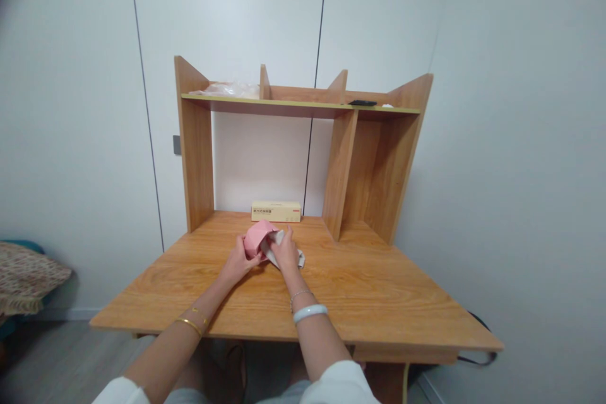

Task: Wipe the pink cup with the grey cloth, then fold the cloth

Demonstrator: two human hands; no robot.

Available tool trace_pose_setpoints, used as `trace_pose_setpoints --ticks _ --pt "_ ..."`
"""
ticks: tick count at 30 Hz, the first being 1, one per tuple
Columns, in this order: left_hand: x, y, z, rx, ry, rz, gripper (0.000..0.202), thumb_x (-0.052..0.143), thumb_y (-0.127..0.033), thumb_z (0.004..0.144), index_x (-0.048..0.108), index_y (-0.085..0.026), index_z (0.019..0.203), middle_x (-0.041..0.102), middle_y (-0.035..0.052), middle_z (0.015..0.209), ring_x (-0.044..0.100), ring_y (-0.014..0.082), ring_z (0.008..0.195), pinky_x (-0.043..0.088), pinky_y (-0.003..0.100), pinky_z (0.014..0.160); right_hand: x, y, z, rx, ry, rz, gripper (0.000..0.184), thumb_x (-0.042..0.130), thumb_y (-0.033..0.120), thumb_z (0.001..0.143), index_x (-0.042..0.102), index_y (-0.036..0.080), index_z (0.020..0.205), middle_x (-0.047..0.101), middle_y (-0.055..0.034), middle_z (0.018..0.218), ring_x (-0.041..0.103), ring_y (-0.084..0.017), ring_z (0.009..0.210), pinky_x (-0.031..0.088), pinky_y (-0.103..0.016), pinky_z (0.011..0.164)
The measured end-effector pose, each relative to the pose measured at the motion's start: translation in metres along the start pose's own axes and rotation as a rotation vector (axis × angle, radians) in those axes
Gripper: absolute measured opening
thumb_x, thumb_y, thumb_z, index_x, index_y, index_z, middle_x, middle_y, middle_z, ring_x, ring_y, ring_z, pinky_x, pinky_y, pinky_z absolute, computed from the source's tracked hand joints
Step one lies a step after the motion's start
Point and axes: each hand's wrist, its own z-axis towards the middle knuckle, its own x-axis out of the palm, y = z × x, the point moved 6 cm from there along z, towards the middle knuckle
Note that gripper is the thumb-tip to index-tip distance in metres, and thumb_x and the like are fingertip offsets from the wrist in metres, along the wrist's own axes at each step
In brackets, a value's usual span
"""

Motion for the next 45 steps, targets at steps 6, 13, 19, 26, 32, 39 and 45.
trace_pose_setpoints --ticks 6,13,19,26,32,39,45 --pt "0.001 0.003 0.002 -0.024 0.011 0.018 0.060 0.061 -0.043 0.067 0.038 -0.015 0.115 0.061 0.0116 0.098 0.061 0.0206 0.082 0.048 0.034 0.072 0.002 0.000 0.002 -0.002 0.002 -0.040 0.071 0.056 0.033 0.073 0.024 0.015 0.134 0.065 -0.0114 0.094 0.061 -0.023 0.089 0.040 -0.028 0.070" --pt "-0.003 0.002 0.001 -0.053 0.004 0.055 0.058 0.060 -0.040 0.068 0.044 -0.017 0.118 0.064 0.0096 0.097 0.062 0.0214 0.083 0.048 0.033 0.074 -0.015 0.017 -0.004 -0.144 -0.091 -0.154 0.065 0.051 0.024 0.077 0.023 0.019 0.136 0.065 -0.0093 0.088 0.060 -0.024 0.086 0.038 -0.029 0.073" --pt "-0.005 -0.005 -0.001 0.027 0.022 0.051 0.058 0.057 -0.035 0.069 0.042 -0.017 0.123 0.061 0.0086 0.106 0.060 0.0209 0.090 0.046 0.034 0.081 -0.019 0.017 -0.007 -0.198 -0.138 -0.111 0.068 0.052 0.026 0.077 0.021 0.020 0.137 0.061 -0.0113 0.103 0.057 -0.023 0.095 0.038 -0.029 0.076" --pt "-0.004 0.000 0.002 0.056 -0.035 -0.014 0.065 0.054 -0.039 0.074 0.032 -0.016 0.130 0.057 0.0107 0.111 0.058 0.0195 0.092 0.045 0.032 0.082 -0.013 0.005 -0.002 -0.112 -0.073 0.019 0.060 0.047 0.025 0.078 0.028 0.019 0.135 0.065 -0.0097 0.096 0.059 -0.024 0.091 0.040 -0.029 0.076" --pt "0.002 0.002 0.002 0.008 -0.014 -0.133 0.080 0.059 -0.045 0.071 0.019 -0.014 0.133 0.055 0.0091 0.103 0.054 0.0122 0.068 0.047 0.030 0.068 -0.007 -0.004 0.003 -0.114 -0.169 0.421 0.054 0.044 0.024 0.077 0.036 0.019 0.130 0.061 -0.0091 0.109 0.055 -0.021 0.102 0.040 -0.030 0.085" --pt "0.003 0.000 0.003 0.019 0.025 -0.153 0.054 0.060 -0.045 0.068 0.040 -0.014 0.107 0.057 0.0050 0.087 0.054 0.0144 0.072 0.044 0.028 0.065 0.009 0.001 0.005 -0.192 -0.058 0.526 0.050 0.047 0.027 0.076 0.041 0.019 0.125 0.059 -0.0066 0.114 0.054 -0.018 0.103 0.041 -0.029 0.086" --pt "0.001 0.010 0.008 -0.043 -0.007 -0.026 0.046 0.062 -0.046 0.064 0.043 -0.016 0.092 0.057 0.0006 0.074 0.052 0.0129 0.062 0.042 0.026 0.057 0.004 -0.001 0.004 -0.045 -0.060 0.182 0.065 0.055 0.031 0.073 0.032 0.017 0.132 0.063 -0.0098 0.103 0.058 -0.022 0.096 0.041 -0.027 0.076"
